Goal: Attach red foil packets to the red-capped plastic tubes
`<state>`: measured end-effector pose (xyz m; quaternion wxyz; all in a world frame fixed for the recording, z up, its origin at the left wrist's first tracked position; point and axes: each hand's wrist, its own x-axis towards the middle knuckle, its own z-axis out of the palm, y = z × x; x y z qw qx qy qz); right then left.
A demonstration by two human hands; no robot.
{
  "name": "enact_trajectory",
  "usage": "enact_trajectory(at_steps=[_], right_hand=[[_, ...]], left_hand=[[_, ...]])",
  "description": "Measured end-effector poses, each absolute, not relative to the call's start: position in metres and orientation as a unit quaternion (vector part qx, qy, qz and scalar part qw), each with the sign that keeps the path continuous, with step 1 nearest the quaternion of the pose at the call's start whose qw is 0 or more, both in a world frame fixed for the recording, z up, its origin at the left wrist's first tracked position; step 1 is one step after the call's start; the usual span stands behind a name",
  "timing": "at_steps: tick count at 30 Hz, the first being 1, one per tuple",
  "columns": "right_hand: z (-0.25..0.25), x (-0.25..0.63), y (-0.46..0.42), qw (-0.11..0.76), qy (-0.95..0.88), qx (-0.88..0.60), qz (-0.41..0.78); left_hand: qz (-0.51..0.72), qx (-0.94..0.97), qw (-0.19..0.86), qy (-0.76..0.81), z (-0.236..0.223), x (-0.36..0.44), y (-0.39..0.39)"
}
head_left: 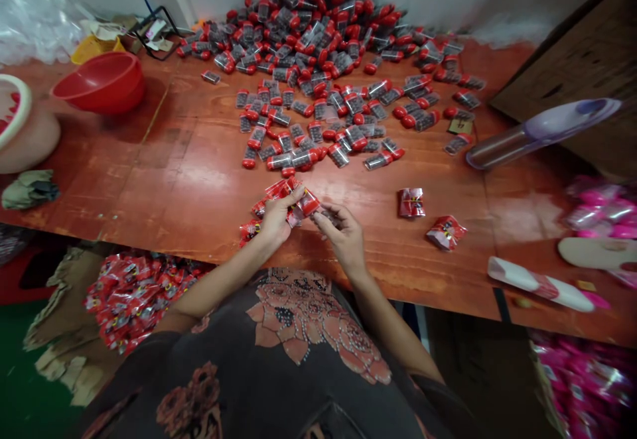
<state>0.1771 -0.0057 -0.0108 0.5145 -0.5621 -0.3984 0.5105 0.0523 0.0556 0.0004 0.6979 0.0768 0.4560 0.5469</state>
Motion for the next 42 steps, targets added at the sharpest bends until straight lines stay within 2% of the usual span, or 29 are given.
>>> enact_trajectory(at_steps=[7,12,20,29,36,40,42], right_hand=[[-0.005,0.181,-0.005,0.520,-0.406,-0.555,0.506],[-0.008,0.177,-0.008,0.544,-0.383,-0.566,0.486],[-0.011,0.176,-0.013,0.561,-0.309,-0.539,0.547],[-0.009,0.176,-0.017,0.571,-0.373,-0.579,0.446],[-0.012,0.170,-0.019,0.569,-0.342,-0.565,0.491],[-0.015,0.170,-0.019,0.589,-0.351,-0.572,0.450],[-0.016,0.174,-0.019,0.578,-0.370,-0.558,0.467]], left_hand=[[0.547,0.175,0.698,0.428,0.005,0.053,0.047],[0.488,0.213,0.723,0.441,0.011,0.050,0.041],[0.431,0.264,0.761,0.406,0.009,0.040,0.041],[0.500,0.228,0.702,0.453,0.004,0.048,0.036],[0.475,0.256,0.715,0.444,0.006,0.048,0.030],[0.486,0.267,0.703,0.446,0.007,0.049,0.030],[0.507,0.270,0.685,0.449,0.008,0.048,0.034]])
